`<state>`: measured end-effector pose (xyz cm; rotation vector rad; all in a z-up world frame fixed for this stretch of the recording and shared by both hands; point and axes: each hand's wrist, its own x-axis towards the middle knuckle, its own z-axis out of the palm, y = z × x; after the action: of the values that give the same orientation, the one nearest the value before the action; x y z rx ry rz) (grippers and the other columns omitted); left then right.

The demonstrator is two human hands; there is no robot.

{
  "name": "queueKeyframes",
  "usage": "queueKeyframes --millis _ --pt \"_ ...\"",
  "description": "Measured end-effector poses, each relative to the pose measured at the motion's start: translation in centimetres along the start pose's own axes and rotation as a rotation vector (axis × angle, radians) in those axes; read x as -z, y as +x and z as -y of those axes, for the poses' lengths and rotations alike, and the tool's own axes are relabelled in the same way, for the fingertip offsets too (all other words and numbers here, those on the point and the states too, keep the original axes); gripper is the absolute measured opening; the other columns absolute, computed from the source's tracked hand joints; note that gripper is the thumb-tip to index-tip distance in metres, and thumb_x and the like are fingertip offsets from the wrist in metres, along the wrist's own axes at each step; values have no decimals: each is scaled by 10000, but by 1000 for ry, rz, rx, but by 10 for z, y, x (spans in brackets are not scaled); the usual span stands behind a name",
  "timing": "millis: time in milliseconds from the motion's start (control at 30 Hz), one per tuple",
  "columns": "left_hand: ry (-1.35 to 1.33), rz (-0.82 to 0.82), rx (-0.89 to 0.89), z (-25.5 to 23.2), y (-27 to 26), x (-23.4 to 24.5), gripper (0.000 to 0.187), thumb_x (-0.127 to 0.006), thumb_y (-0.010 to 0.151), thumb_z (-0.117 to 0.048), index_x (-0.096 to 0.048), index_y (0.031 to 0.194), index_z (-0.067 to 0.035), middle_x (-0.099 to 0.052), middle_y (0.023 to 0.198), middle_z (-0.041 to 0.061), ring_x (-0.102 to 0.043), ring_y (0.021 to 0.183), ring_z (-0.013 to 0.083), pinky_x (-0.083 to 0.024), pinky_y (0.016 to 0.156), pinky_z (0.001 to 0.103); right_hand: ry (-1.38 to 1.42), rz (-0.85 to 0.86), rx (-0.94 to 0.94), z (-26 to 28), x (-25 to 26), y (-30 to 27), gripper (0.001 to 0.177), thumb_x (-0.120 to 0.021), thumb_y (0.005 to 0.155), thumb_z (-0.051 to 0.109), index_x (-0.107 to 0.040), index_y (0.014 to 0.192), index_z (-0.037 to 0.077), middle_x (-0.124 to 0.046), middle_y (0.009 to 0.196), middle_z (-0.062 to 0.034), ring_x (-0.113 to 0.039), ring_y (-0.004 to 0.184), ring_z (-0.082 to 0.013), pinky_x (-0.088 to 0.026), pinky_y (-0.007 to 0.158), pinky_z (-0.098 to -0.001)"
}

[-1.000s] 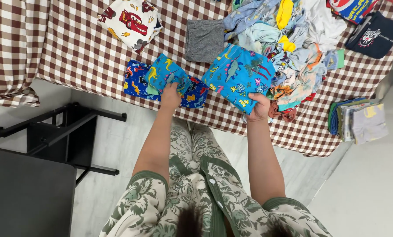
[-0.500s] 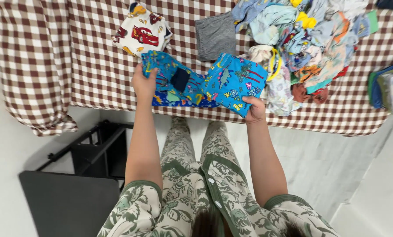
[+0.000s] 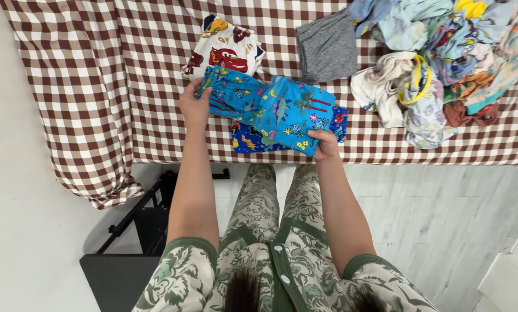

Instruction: The person picks up and folds various items of children's clothing by hand, placing the folded items into stacks on a bed.

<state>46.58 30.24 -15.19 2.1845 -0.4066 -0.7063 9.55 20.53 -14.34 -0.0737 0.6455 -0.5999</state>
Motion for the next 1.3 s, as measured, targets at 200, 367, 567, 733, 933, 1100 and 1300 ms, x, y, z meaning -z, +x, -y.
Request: queueKeyframes --millis 200,367,567,733,933,1100,1300 --pt "-11 -29 -28 -1 -1 -3 360 -806 866 -84 -728 1216 -70 -777 1117 88 -712 1029 179 -559 884 336 -76 -75 -54 -47 29 37 654 -626 830 -117 -493 1463 -19 -607 1393 -191 -621 1251 -365 -527 1063 -535" --pt "-31 -33 24 -6 -2 -3 345 -789 877 -96 -725 1216 -81 -770 1133 85 -723 1023 172 -571 872 330 -128 -232 -119 -53 39 34 606 -610 817 -100 -518 1411 -28 -621 1373 -195 -631 1236 -371 -535 1051 -523" --pt "-23 -32 23 -8 -3 -1 328 -771 901 -90 -714 1224 -67 -769 1128 89 -728 988 163 -579 836 319 -85 -229 -115 -48 43 18 610 -578 818 -88 -510 1422 -38 -624 1377 -212 -631 1240 -383 -534 1059 -511" --pt "-52 -20 46 -5 -3 0 320 -753 912 -80 -703 1228 -65 -772 1114 85 -730 958 153 -581 813 303 -115 -241 -69 -43 50 12 607 -573 830 -96 -502 1431 -56 -617 1385 -218 -629 1247 -383 -528 1072 -511" --pt "-202 -25 29 1 -4 -3 364 -783 879 -62 -676 1225 -17 -760 1121 112 -719 988 136 -585 836 283 -114 -238 -75 -44 44 15 614 -577 813 -103 -507 1420 -41 -633 1360 -206 -647 1223 -369 -549 1052 -498" --pt "-269 14 42 1 -3 -4 452 -811 840 -78 -639 1247 22 -739 1137 118 -727 991 134 -598 835 277 -244 -357 -81 -37 31 21 504 -614 840 -69 -544 1337 -28 -655 1272 -177 -671 1131 -349 -580 960 -498" --pt "-171 4 120 -16 -8 -3 407 -792 884 -119 -674 1243 32 -768 1078 106 -739 918 140 -593 813 279 -892 -519 106 -32 -7 6 594 -781 818 95 -488 1323 -12 -637 1249 -211 -658 1112 -313 -575 920 -416"
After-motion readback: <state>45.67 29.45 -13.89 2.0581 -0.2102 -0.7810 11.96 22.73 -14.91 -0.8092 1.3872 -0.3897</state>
